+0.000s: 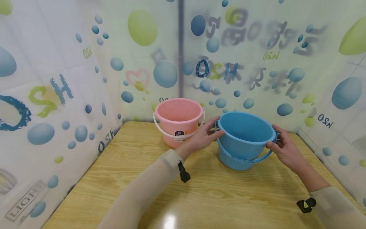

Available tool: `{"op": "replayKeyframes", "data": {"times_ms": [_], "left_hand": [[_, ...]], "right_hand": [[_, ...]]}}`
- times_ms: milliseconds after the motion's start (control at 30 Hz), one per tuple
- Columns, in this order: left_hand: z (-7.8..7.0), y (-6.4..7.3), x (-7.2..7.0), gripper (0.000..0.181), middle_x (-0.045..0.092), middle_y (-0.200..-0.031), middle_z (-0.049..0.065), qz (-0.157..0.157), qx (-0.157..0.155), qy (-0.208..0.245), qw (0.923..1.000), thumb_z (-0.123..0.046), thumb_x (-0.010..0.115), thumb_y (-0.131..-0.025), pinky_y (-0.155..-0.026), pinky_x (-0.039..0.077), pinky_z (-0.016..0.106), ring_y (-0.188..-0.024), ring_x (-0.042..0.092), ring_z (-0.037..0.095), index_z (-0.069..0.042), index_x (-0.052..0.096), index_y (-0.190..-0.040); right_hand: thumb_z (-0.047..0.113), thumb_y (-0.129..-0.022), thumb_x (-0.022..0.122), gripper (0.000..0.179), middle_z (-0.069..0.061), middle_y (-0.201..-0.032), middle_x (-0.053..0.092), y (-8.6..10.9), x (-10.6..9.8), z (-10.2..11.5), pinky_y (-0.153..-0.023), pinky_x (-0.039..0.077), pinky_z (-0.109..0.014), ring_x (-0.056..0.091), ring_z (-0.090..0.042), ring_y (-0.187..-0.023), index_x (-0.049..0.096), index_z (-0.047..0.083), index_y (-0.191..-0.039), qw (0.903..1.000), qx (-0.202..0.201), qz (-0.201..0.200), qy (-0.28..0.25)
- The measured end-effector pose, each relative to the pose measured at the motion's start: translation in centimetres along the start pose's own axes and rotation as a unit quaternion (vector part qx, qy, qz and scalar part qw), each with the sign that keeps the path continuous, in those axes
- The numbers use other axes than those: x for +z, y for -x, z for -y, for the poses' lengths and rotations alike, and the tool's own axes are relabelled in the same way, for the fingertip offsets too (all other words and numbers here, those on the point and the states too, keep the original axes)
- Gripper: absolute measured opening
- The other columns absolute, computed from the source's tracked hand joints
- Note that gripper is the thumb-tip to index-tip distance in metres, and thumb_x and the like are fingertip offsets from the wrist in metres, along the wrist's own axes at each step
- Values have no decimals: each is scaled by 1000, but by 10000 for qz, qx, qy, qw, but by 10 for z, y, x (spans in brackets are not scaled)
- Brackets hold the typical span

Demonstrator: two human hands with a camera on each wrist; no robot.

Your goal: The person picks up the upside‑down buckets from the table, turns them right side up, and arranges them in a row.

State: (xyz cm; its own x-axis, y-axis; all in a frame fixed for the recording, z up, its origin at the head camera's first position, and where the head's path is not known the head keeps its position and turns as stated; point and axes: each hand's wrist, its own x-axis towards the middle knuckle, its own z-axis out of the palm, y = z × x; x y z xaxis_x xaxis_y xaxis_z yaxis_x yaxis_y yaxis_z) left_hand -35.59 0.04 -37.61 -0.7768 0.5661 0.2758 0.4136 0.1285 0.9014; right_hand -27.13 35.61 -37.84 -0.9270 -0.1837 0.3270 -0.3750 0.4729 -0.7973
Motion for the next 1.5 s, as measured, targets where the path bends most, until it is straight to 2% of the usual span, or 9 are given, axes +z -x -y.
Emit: {"op": "replayKeyframes", "data": {"times_ms": [267, 533, 700, 967, 1100, 1167, 1233, 1400, 1500], "left_hand": [[1, 3, 0, 79, 40, -177, 7, -16, -88, -66, 9999, -40, 67, -111, -113, 60, 47, -152, 57, 37, -32, 24, -177], [4, 4, 4, 80, 42, -176, 6, -111, -78, -314, 9994, -49, 65, -110, -115, 58, 45, -153, 56, 34, -34, 23, -177], [3, 4, 3, 79, 45, -171, 7, -240, -255, -243, 9991, -54, 65, -109, -109, 61, 49, -154, 53, 31, -37, 24, -175], [-1, 0, 4, 80, 46, -170, 16, -322, -701, 308, 9965, -55, 67, -107, -106, 61, 62, -151, 55, 36, -41, 25, -174], [1, -4, 6, 77, 48, -169, 17, -407, -765, 351, 9956, -56, 66, -107, -105, 62, 58, -150, 56, 36, -44, 27, -173], [2, -7, 6, 76, 48, -169, 17, -460, -747, 362, 9955, -57, 65, -107, -104, 62, 58, -149, 56, 37, -45, 28, -172], [3, -9, 7, 76, 48, -169, 17, -487, -733, 379, 9954, -58, 65, -107, -105, 62, 59, -150, 56, 37, -46, 28, -172], [6, -10, 8, 75, 46, -170, 20, -414, -767, 426, 9953, -59, 62, -108, -106, 60, 62, -150, 55, 40, -48, 25, -172], [7, -9, 9, 73, 46, -170, 20, -400, -810, 459, 9949, -59, 62, -108, -108, 59, 64, -151, 55, 41, -51, 25, -171]], "right_hand": [[20, -117, 54, 83, -48, -160, 28, 1, 1, -2, -85, 53, -5, 50, 19, -113, -1, -3, -174, 9999, -64, 75, 141], [13, -121, 32, 62, -43, -156, 29, 5, 6, -7, -91, 53, -7, 51, 15, -125, 0, -1, -173, 9973, -690, 49, -226], [17, -122, 31, 63, -47, -163, 23, 2, 9, -7, -91, 54, -8, 51, 15, -125, -2, 3, -173, 9975, -535, 66, -446], [27, -122, 31, 67, -46, -169, 22, -4, 7, -7, -86, 53, -11, 47, 17, -119, -7, 7, -174, 9999, -73, 80, -11], [30, -122, 30, 69, -44, -170, 20, -8, 6, -7, -85, 50, -12, 57, -21, -137, -9, 8, -173, 9999, 84, 66, 101], [32, -122, 29, 69, -44, -171, 18, -10, 6, -7, -85, 49, -11, 51, -48, -143, -10, 8, -173, 9998, 139, 63, 91], [34, -122, 29, 70, -44, -171, 15, -13, 5, -7, -85, 48, -10, 41, -64, -146, -11, 9, -173, 9998, 194, 73, 36], [35, -121, 30, 71, -42, -172, 11, -14, 5, -9, -84, 49, -12, 38, -66, -146, -11, 9, -174, 9994, 324, 97, -47], [36, -121, 30, 71, -40, -173, 9, -15, 7, -10, -89, 54, -23, 37, -66, -147, -10, 8, -174, 9992, 388, 68, -33]]}}
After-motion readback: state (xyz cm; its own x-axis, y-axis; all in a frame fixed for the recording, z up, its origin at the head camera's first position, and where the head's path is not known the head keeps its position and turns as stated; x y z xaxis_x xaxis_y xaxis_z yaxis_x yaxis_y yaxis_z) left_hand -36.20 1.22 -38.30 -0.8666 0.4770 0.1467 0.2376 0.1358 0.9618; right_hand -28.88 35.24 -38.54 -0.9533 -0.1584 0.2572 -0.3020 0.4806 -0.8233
